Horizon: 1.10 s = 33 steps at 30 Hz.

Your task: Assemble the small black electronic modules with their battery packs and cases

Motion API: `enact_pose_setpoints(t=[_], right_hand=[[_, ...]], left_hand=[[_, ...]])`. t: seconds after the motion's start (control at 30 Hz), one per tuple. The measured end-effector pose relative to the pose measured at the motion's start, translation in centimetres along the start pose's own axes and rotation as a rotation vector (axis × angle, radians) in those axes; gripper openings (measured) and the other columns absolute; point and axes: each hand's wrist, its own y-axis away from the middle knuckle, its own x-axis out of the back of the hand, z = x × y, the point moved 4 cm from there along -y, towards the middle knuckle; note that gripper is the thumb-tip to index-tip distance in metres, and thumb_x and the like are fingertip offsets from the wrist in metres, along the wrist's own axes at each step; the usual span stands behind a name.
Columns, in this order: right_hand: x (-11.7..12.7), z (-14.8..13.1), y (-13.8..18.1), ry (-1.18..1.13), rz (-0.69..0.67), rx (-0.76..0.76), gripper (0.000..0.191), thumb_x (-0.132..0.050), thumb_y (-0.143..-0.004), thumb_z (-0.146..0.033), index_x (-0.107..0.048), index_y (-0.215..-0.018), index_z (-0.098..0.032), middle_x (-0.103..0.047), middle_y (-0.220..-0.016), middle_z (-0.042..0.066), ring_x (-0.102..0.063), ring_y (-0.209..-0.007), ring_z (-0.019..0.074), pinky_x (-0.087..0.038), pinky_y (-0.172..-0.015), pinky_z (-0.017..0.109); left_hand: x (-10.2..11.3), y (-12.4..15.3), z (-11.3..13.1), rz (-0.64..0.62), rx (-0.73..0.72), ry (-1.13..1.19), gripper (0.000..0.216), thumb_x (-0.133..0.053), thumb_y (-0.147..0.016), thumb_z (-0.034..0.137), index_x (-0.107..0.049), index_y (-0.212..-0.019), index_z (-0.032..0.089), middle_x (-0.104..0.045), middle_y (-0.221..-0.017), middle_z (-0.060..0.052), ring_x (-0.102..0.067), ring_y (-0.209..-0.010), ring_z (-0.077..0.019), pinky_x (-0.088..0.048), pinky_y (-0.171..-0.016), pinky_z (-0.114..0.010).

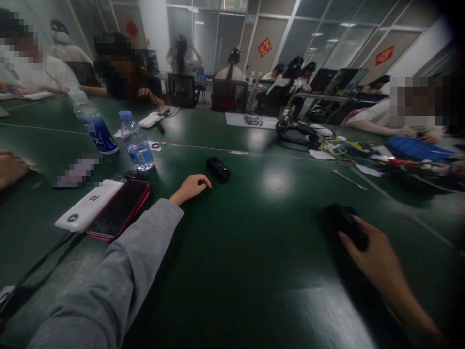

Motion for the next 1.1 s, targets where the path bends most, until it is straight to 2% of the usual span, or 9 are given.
enact_pose_setpoints(t=[0.1, 0.23, 0.3, 0.37, 0.47, 0.63, 1.1], right_hand=[[-3.0, -8.1, -1.1, -0.234, -0.179, 0.204, 0.069, -0.042, -0.094, -0.057, -0.036, -0.15, -0.016, -0.053, -0.128, 0.019, -0.056, -0.117, 0.033, -0.049, -0.097, 0.048], [-4.3, -21.0, -1.2, -0.344, -0.343, 0.445, 0.064, -0.042, -0.098, -0.046, -0.024, -0.155, -0.023, -0.048, -0.134, 0.018, -0.056, -0.114, 0.0321, -0.051, -0.094, 0.051], [-4.4, -25.6, -1.1, -0.397, -0.374, 0.523, 0.063, -0.043, -0.099, -0.041, -0.02, -0.156, -0.026, -0.044, -0.139, 0.016, -0.058, -0.111, 0.0299, -0.052, -0.092, 0.049], [-4.6, -28.5, -1.0, -0.417, -0.382, 0.586, 0.063, -0.045, -0.099, -0.04, -0.02, -0.156, -0.029, -0.043, -0.141, 0.015, -0.058, -0.113, 0.0303, -0.052, -0.093, 0.05], [-5.0, -30.0, -1.1, -0.422, -0.375, 0.618, 0.064, -0.045, -0.099, -0.04, -0.019, -0.156, -0.029, -0.043, -0.141, 0.016, -0.056, -0.117, 0.0315, -0.051, -0.095, 0.053], [-5.2, -29.6, -1.2, -0.425, -0.366, 0.619, 0.063, -0.046, -0.1, -0.04, -0.019, -0.156, -0.027, -0.043, -0.139, 0.016, -0.054, -0.12, 0.0313, -0.05, -0.098, 0.053], [-5.3, -29.4, -1.2, -0.444, -0.4, 0.607, 0.065, -0.048, -0.099, -0.041, -0.019, -0.156, -0.027, -0.043, -0.138, 0.016, -0.057, -0.114, 0.0315, -0.054, -0.092, 0.051]], left_hand=[[0.1, 0.1, 0.1, -0.009, -0.006, -0.005, 0.022, -0.053, -0.084, 0.017, -0.073, -0.093, 0.02, -0.072, -0.103, -0.003, -0.065, -0.092, -0.0173, -0.051, -0.089, -0.037], [0.2, 0.0, 0.3, 0.001, -0.02, -0.015, 0.022, -0.052, -0.084, 0.017, -0.072, -0.091, 0.02, -0.073, -0.101, -0.003, -0.066, -0.093, -0.0179, -0.05, -0.09, -0.037], [0.1, 0.0, 0.3, 0.011, -0.02, -0.019, 0.021, -0.052, -0.083, 0.015, -0.072, -0.089, 0.02, -0.073, -0.099, -0.002, -0.066, -0.092, -0.0174, -0.051, -0.089, -0.036], [0.1, 0.0, 0.2, 0.035, -0.014, -0.022, 0.019, -0.053, -0.083, 0.015, -0.071, -0.089, 0.019, -0.073, -0.095, -0.002, -0.066, -0.089, -0.0169, -0.052, -0.086, -0.035], [0.1, 0.0, 0.1, 0.076, -0.014, -0.011, 0.017, -0.054, -0.081, 0.014, -0.068, -0.089, 0.018, -0.072, -0.091, -0.003, -0.066, -0.084, -0.0166, -0.052, -0.08, -0.033], [0.0, 0.1, 0.2, 0.073, -0.034, 0.006, 0.018, -0.053, -0.081, 0.013, -0.068, -0.089, 0.018, -0.072, -0.092, -0.003, -0.065, -0.083, -0.016, -0.052, -0.08, -0.032], [0.2, 0.0, 0.2, 0.047, -0.017, 0.009, 0.018, -0.053, -0.082, 0.013, -0.068, -0.091, 0.018, -0.072, -0.094, -0.003, -0.066, -0.087, -0.0171, -0.052, -0.083, -0.034]])
